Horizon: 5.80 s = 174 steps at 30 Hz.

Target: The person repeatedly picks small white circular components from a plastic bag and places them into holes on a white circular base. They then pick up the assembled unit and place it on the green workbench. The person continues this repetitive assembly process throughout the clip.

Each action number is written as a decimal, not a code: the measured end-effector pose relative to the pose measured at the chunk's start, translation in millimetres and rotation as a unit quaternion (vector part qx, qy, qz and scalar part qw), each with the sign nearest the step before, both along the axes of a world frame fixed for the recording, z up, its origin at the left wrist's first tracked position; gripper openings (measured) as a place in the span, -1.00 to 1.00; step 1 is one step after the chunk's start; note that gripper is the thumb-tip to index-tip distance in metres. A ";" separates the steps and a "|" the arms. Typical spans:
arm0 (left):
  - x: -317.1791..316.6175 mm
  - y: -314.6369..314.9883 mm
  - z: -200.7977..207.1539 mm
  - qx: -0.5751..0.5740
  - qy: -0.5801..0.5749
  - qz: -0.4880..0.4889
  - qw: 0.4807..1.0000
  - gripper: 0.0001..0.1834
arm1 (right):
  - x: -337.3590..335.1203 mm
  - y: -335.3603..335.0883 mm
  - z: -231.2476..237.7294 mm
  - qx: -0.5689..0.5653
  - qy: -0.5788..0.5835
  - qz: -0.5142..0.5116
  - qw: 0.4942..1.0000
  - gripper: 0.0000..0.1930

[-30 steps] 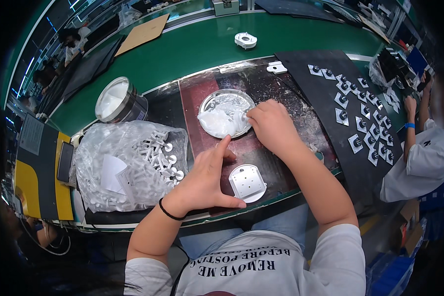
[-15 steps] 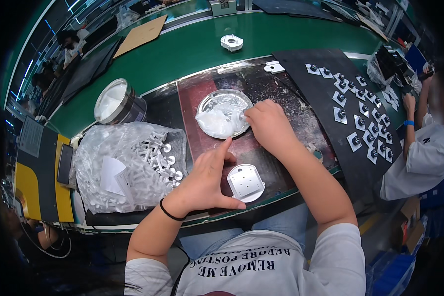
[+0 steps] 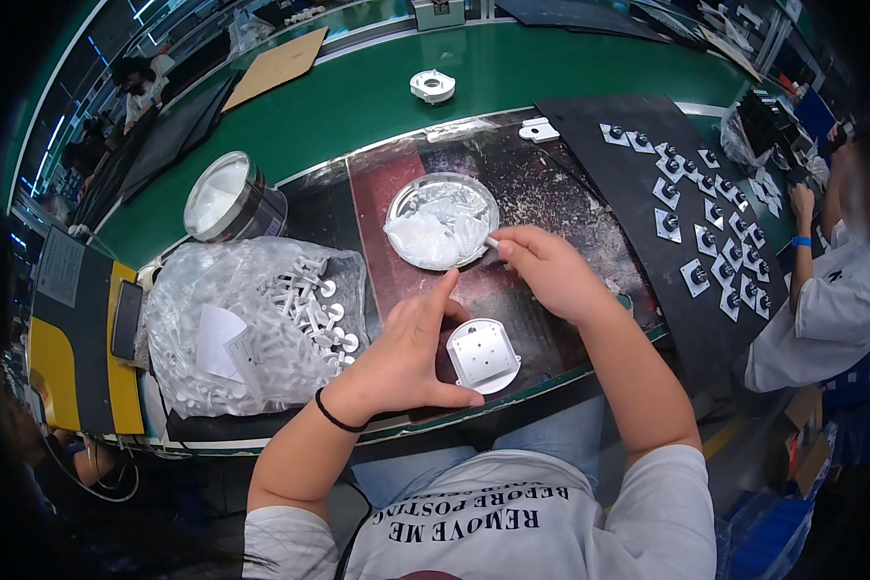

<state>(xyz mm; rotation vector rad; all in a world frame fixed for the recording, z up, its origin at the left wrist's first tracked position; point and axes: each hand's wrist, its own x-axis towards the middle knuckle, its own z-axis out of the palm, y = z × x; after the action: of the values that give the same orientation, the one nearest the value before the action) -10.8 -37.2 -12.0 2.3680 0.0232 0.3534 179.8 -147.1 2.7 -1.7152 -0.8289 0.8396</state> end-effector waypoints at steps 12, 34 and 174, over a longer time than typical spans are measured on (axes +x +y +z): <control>1.1 2.0 -1.8 -0.006 -0.014 -0.007 1.000 0.34 | -26.0 -30.3 -5.9 0.096 0.183 0.058 0.977 -0.80; 0.5 1.3 0.8 -0.033 0.002 -0.010 0.999 0.32 | -36.0 -30.5 -2.3 0.080 -0.187 0.108 0.973 -0.80; -24.0 59.9 18.4 0.183 0.112 0.342 0.915 -0.58 | 32.6 -152.5 -32.7 -0.070 -0.653 -0.232 0.717 -0.87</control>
<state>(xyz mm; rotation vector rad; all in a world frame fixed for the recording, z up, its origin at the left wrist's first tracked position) -34.9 22.8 6.4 2.6975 0.9912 0.4354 212.4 -299.5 -30.1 -2.4224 -1.1021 -0.8752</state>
